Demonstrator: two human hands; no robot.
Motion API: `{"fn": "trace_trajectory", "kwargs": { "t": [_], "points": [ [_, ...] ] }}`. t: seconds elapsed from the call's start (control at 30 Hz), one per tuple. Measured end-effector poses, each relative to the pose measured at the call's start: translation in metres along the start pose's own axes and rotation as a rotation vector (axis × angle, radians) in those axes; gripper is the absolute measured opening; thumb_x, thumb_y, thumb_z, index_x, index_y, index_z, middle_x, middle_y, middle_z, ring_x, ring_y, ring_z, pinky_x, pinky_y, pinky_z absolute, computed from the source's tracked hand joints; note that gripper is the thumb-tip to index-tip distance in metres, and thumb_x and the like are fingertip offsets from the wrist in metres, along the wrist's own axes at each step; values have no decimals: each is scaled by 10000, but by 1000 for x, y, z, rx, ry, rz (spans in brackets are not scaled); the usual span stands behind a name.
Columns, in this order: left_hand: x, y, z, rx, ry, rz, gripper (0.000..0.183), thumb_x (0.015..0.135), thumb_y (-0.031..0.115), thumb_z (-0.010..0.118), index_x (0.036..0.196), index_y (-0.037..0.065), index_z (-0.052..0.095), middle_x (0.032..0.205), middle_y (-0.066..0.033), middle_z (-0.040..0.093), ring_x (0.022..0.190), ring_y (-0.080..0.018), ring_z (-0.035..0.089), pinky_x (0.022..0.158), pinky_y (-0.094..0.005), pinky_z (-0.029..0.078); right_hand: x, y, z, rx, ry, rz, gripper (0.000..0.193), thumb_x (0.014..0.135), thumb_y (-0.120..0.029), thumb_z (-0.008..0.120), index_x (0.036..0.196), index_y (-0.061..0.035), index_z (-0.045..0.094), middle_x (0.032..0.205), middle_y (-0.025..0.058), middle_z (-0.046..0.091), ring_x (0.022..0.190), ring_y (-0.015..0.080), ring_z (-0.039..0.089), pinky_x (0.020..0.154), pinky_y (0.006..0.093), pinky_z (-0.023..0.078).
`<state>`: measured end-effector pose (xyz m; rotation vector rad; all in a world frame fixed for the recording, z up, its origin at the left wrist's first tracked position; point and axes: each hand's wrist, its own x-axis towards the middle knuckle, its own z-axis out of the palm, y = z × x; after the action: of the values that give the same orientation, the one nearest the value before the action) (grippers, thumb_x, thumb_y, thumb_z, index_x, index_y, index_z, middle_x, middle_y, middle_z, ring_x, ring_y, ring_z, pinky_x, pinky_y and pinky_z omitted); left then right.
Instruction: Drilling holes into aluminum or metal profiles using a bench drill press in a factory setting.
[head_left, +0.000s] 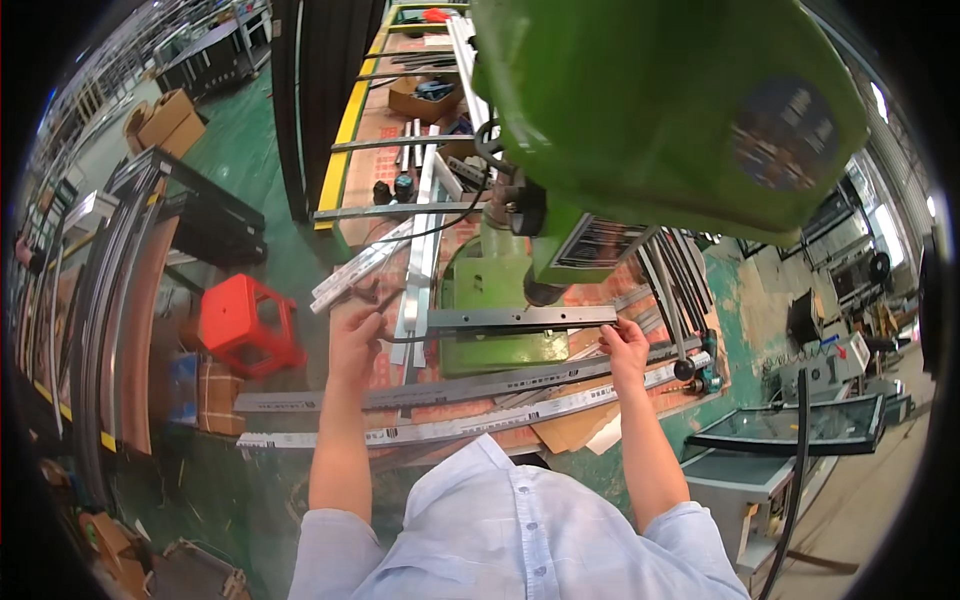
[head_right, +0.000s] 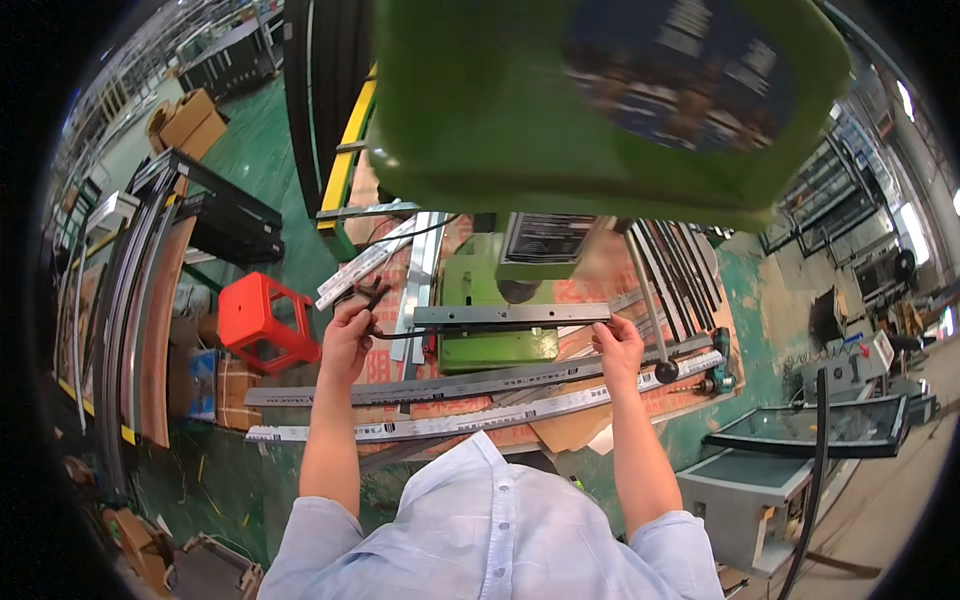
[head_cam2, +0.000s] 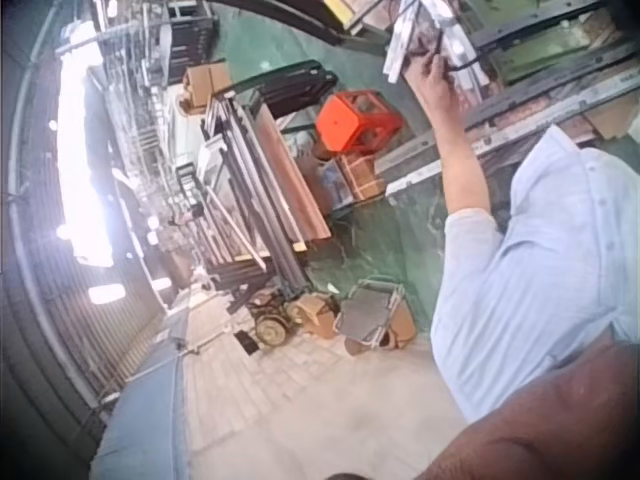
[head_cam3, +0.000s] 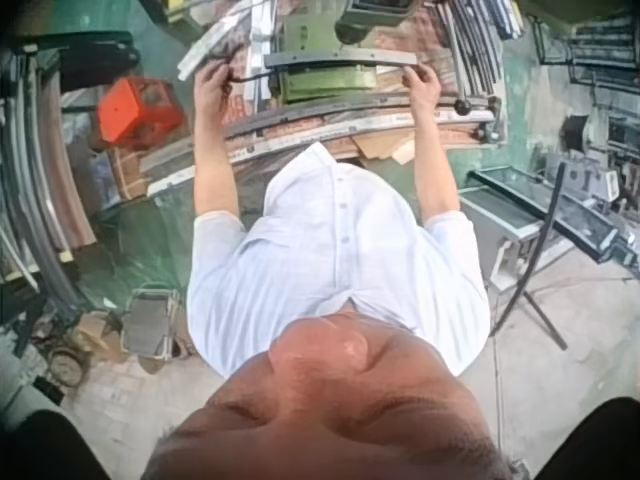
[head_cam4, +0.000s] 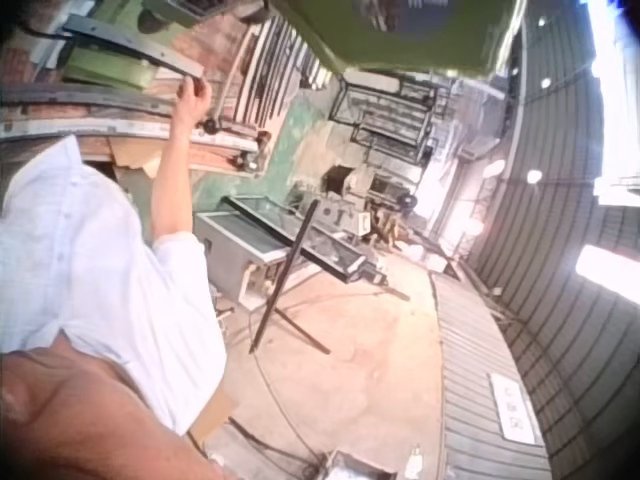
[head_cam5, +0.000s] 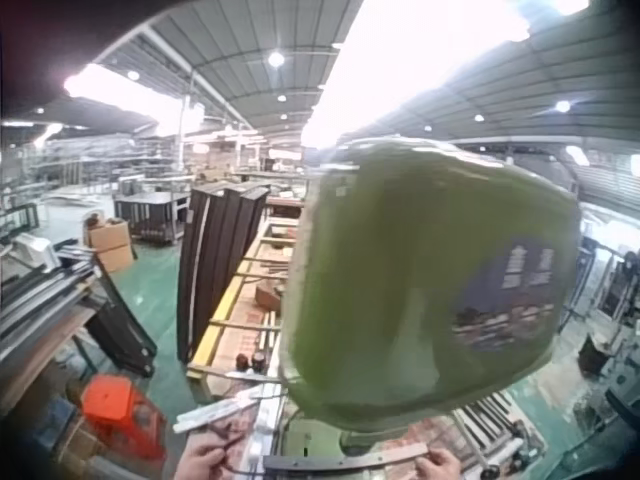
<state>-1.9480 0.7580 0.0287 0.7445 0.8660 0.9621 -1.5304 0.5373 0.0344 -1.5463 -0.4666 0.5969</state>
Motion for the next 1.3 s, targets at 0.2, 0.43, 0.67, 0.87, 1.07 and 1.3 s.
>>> {"fn": "trace_trajectory", "kwargs": {
  "t": [0.2,0.43,0.67,0.87,1.07,1.3],
  "points": [
    [-2,8,14,-117,122,39,155,1020,120,611,1173,137,590,927,6,675,815,-126,672,630,-274,494,6,-2,-8,-76,-46,0,291,919,-100,752,1173,3,655,944,41,714,764,104,661,664,249,539],
    [-10,-19,44,-506,304,52,128,1058,165,545,1179,126,537,1025,-22,642,938,-172,654,780,-347,520,13,0,-14,-109,-112,2,268,948,-78,725,1189,-10,629,941,21,691,764,84,633,655,229,526],
    [-13,-46,45,-629,38,-252,201,1067,187,533,1245,100,568,1051,-27,679,947,-163,671,732,-310,531,5,-9,-15,-138,-52,53,239,965,-59,694,1193,-41,624,906,28,677,767,97,637,657,231,540],
    [-13,-39,25,-901,-160,-342,202,1070,219,541,1231,102,577,1008,-54,669,973,-226,684,697,-315,542,-12,-27,4,-127,119,176,255,996,-34,627,1243,-90,602,1000,63,704,824,168,705,717,288,605],
    [-40,-68,-9,-739,-424,-523,245,1043,177,600,1223,12,587,1023,-105,678,1007,-242,684,794,-323,569,-25,-38,16,-233,211,178,352,1013,-56,617,1355,-71,534,1069,76,697,932,172,693,794,314,588],
    [-59,-85,-30,-520,-548,-440,242,957,-56,665,1186,-52,588,1054,-143,716,971,-182,698,859,-311,572,-24,-45,19,-423,258,167,311,1033,-65,592,1343,-45,570,1130,81,710,942,183,712,804,296,602]
  ]
}}
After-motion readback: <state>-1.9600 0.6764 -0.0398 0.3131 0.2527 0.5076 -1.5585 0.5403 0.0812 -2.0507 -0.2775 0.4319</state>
